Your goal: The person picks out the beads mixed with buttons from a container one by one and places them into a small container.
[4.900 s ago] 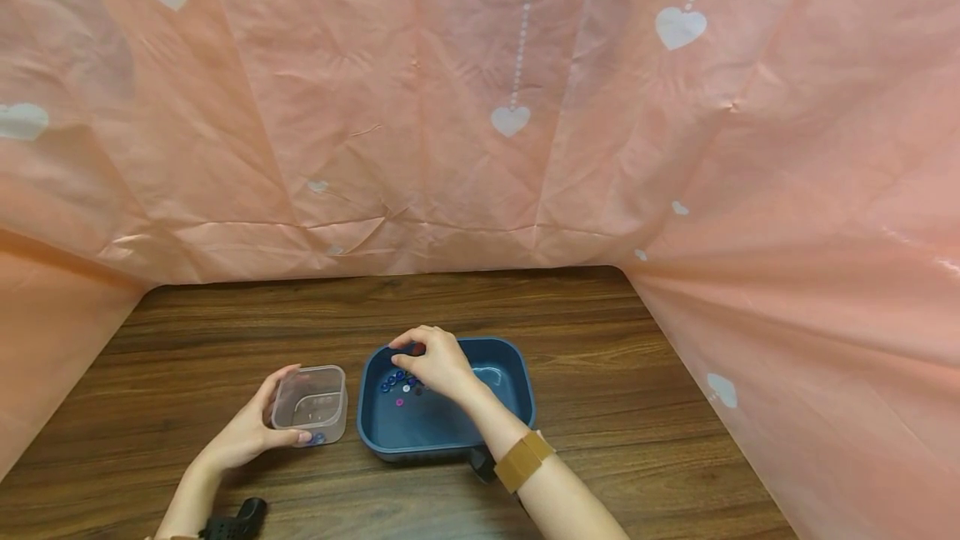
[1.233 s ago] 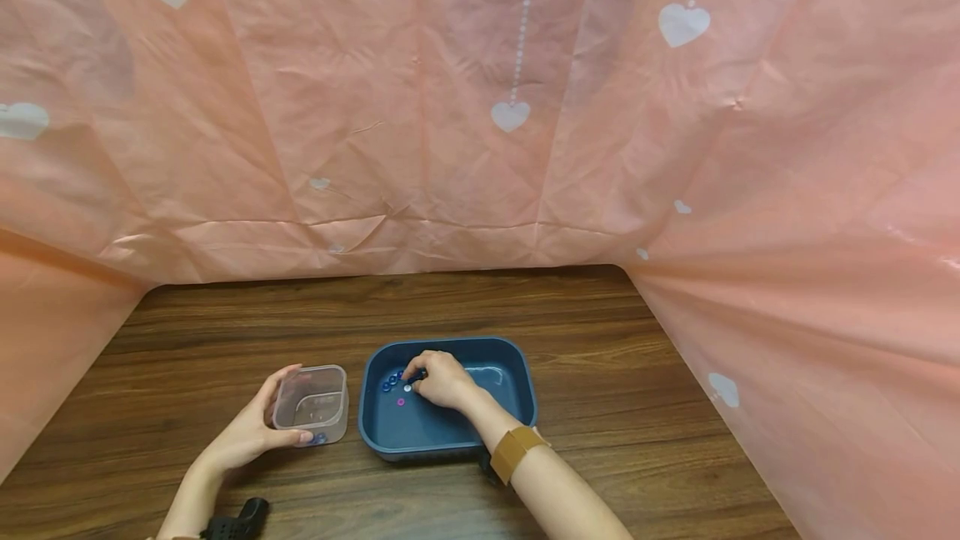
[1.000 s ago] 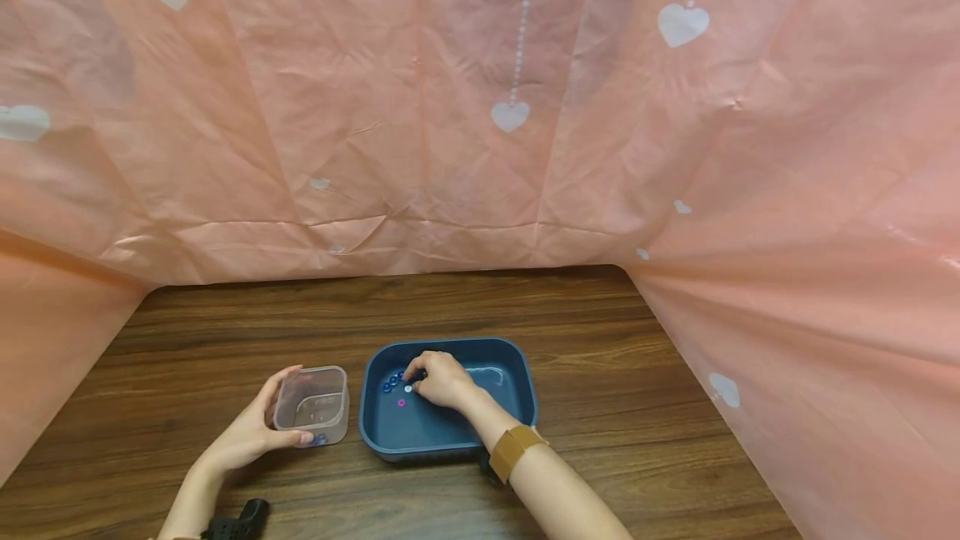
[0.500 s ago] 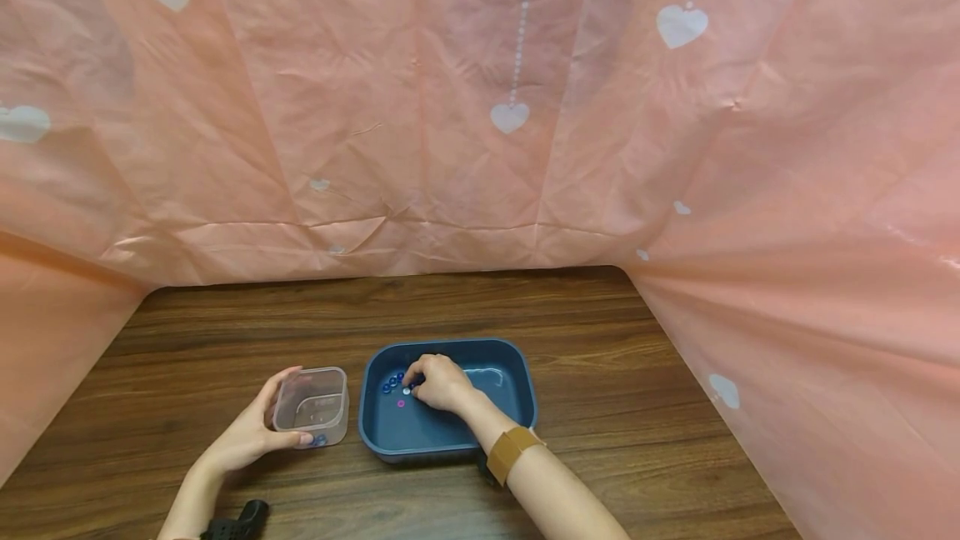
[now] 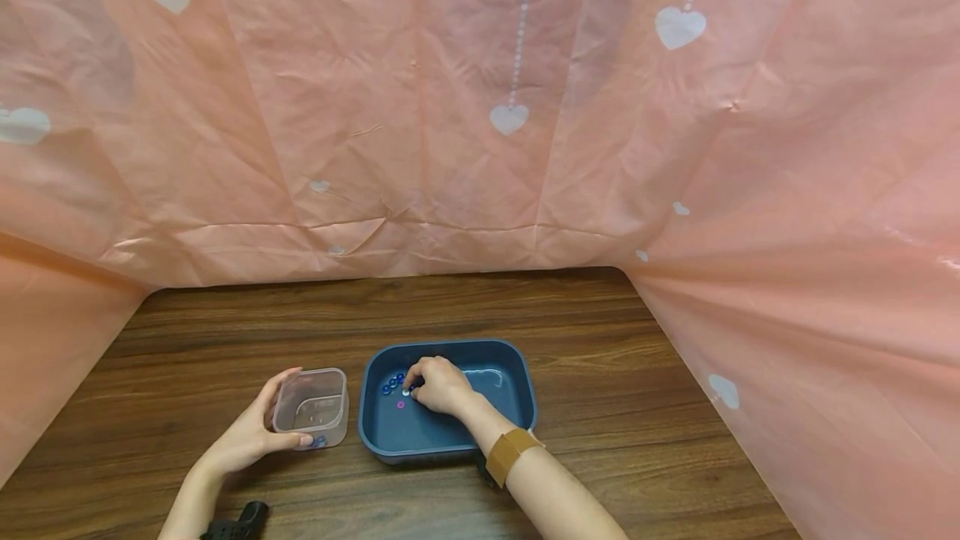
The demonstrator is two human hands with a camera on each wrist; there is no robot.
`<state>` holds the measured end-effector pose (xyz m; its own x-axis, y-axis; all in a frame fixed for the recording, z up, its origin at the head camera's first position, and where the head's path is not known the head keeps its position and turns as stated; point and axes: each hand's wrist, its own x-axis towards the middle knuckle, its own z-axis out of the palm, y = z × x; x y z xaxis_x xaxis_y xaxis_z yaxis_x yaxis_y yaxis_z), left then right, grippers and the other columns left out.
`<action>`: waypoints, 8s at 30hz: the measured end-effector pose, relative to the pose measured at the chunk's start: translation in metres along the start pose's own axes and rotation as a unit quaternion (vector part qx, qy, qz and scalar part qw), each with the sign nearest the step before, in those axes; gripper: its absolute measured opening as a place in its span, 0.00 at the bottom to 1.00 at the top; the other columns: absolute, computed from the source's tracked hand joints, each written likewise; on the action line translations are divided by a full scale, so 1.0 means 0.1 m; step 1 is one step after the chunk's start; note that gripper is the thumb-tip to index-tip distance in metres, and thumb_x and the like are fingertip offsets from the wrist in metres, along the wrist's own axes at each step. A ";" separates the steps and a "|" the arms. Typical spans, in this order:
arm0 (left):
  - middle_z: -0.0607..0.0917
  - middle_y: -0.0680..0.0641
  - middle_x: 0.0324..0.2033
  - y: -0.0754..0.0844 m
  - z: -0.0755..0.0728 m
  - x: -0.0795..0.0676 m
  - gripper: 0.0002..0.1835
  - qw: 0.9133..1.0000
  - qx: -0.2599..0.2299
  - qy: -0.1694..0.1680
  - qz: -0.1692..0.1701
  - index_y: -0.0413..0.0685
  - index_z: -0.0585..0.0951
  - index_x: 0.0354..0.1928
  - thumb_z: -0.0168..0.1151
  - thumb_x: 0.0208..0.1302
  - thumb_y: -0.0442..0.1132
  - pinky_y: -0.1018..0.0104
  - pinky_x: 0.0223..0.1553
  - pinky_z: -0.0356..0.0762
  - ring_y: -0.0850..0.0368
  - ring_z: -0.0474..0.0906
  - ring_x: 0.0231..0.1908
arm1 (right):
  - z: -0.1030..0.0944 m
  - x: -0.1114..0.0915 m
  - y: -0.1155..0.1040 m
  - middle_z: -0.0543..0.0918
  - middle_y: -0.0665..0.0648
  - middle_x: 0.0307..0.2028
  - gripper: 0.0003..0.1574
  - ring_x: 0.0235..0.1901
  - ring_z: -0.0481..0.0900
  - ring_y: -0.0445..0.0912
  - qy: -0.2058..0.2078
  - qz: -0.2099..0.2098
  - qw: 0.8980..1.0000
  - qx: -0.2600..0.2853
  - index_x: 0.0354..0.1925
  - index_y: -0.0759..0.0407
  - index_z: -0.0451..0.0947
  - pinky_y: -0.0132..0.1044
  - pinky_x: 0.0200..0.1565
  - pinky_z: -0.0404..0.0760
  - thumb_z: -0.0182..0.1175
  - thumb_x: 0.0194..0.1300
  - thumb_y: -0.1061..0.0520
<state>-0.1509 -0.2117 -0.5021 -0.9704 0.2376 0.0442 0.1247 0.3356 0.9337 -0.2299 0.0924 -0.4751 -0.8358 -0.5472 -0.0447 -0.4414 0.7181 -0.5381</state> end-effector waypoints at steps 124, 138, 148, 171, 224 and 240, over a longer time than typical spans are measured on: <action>0.65 0.30 0.66 0.04 0.00 0.01 0.54 1.000 -0.013 0.002 0.011 0.39 0.52 0.72 0.77 0.47 0.32 0.64 0.50 0.72 0.38 0.71 0.57 | -0.50 -0.19 -0.33 0.82 0.49 0.43 0.10 0.44 0.76 0.53 0.099 -0.045 0.987 0.116 0.45 0.54 0.85 0.41 0.42 0.73 0.64 0.65 0.56; 0.66 0.31 0.65 0.01 0.01 0.01 0.54 1.000 -0.003 0.006 0.016 0.39 0.54 0.71 0.78 0.45 0.33 0.68 0.50 0.71 0.36 0.70 0.59 | -0.51 -0.19 -0.49 0.83 0.49 0.44 0.11 0.45 0.76 0.53 0.104 -0.065 0.985 0.118 0.45 0.56 0.85 0.38 0.43 0.74 0.64 0.66 0.56; 0.67 0.32 0.65 0.04 0.01 0.00 0.54 1.000 -0.003 0.006 0.018 0.39 0.54 0.71 0.78 0.46 0.33 0.62 0.52 0.70 0.36 0.69 0.60 | -0.48 -0.17 -0.60 0.82 0.46 0.42 0.09 0.41 0.73 0.43 0.099 -0.075 0.986 0.110 0.44 0.53 0.85 0.35 0.41 0.74 0.64 0.66 0.54; 0.66 0.31 0.66 0.03 0.02 0.00 0.54 1.000 -0.011 0.004 0.010 0.40 0.52 0.72 0.78 0.46 0.33 0.57 0.52 0.71 0.35 0.69 0.59 | -0.40 -0.12 -0.78 0.83 0.48 0.43 0.09 0.43 0.76 0.51 0.086 -0.102 0.986 0.105 0.44 0.51 0.86 0.32 0.39 0.74 0.65 0.65 0.56; 0.64 0.29 0.66 -0.02 -0.03 0.04 0.55 1.000 -0.017 -0.016 0.007 0.40 0.50 0.72 0.77 0.48 0.35 0.46 0.52 0.70 0.32 0.70 0.59 | -0.22 0.06 -1.11 0.84 0.43 0.41 0.09 0.38 0.74 0.40 0.073 -0.135 0.985 0.076 0.44 0.48 0.86 0.26 0.34 0.71 0.65 0.65 0.55; 0.66 0.28 0.64 -0.02 -0.03 0.03 0.55 1.000 -0.025 -0.019 0.004 0.41 0.50 0.73 0.76 0.49 0.34 0.47 0.52 0.70 0.32 0.71 0.58 | -0.14 0.11 -1.17 0.84 0.45 0.42 0.09 0.38 0.75 0.47 0.060 -0.135 0.987 0.061 0.45 0.49 0.86 0.26 0.32 0.69 0.65 0.65 0.55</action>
<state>-0.1547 -0.2143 -0.5025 -0.9604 0.2757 0.0390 0.1215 0.2886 0.9497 -0.1925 0.0087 -0.4008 -0.7292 -0.6512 0.2105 -0.6169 0.4923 -0.6140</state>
